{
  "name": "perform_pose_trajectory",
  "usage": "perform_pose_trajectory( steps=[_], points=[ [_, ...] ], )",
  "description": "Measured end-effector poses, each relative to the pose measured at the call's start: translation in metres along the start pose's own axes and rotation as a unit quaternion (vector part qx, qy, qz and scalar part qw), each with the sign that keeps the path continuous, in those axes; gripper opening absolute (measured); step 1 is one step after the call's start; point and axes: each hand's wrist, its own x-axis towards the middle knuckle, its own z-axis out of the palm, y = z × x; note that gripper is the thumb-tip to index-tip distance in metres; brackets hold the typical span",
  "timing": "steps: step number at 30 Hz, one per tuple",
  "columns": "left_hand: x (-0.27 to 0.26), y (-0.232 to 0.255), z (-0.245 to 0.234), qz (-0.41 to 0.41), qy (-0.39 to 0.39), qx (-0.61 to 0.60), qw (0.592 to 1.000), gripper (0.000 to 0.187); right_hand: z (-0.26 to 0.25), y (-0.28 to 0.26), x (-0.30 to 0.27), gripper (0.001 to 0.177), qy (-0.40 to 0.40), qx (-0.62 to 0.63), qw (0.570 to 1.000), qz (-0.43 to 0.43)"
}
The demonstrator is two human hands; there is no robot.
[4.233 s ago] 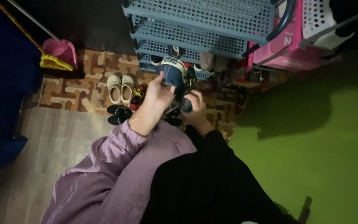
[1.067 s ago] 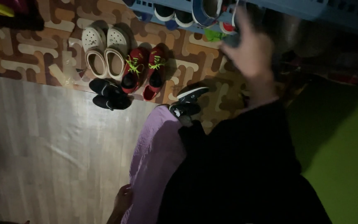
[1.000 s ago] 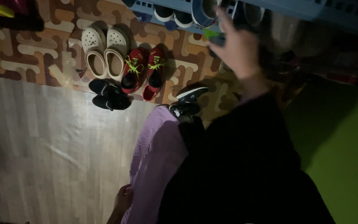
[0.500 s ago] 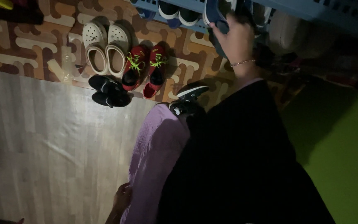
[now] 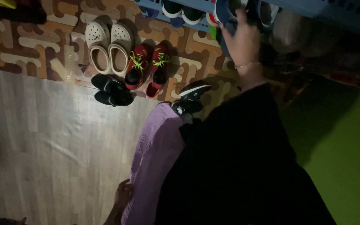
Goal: The person sits on the floor and uses a small brush to clean a dark blue sneaker, then switches to a beige clog-style shoe. They scrub the uppers, soles, and edges of each shoe with the brush, rotating the shoes to reach different areas.
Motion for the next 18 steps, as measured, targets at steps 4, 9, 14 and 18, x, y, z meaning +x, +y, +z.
perform_pose_trajectory(
  steps=[4, 9, 14, 18],
  points=[
    [0.013, 0.002, -0.001, 0.089, -0.059, -0.310, 0.945, 0.040, -0.046, 0.001, -0.021, 0.081, -0.095, 0.167, 0.981, 0.015],
    [0.010, 0.049, -0.003, 0.260, 0.010, -0.197, 0.945, 0.038, -0.126, -0.002, -0.050, 0.045, -0.294, 0.259, 0.914, 0.105],
    [-0.014, 0.098, 0.002, 0.321, 0.062, -0.070, 0.942, 0.039, -0.168, 0.004, -0.077, 0.054, -0.438, 0.206, 0.840, 0.245],
    [0.040, 0.132, 0.019, 0.256, 0.018, -0.100, 0.961, 0.031, -0.185, 0.020, -0.101, 0.056, -0.469, 0.183, 0.822, 0.268]
  ],
)
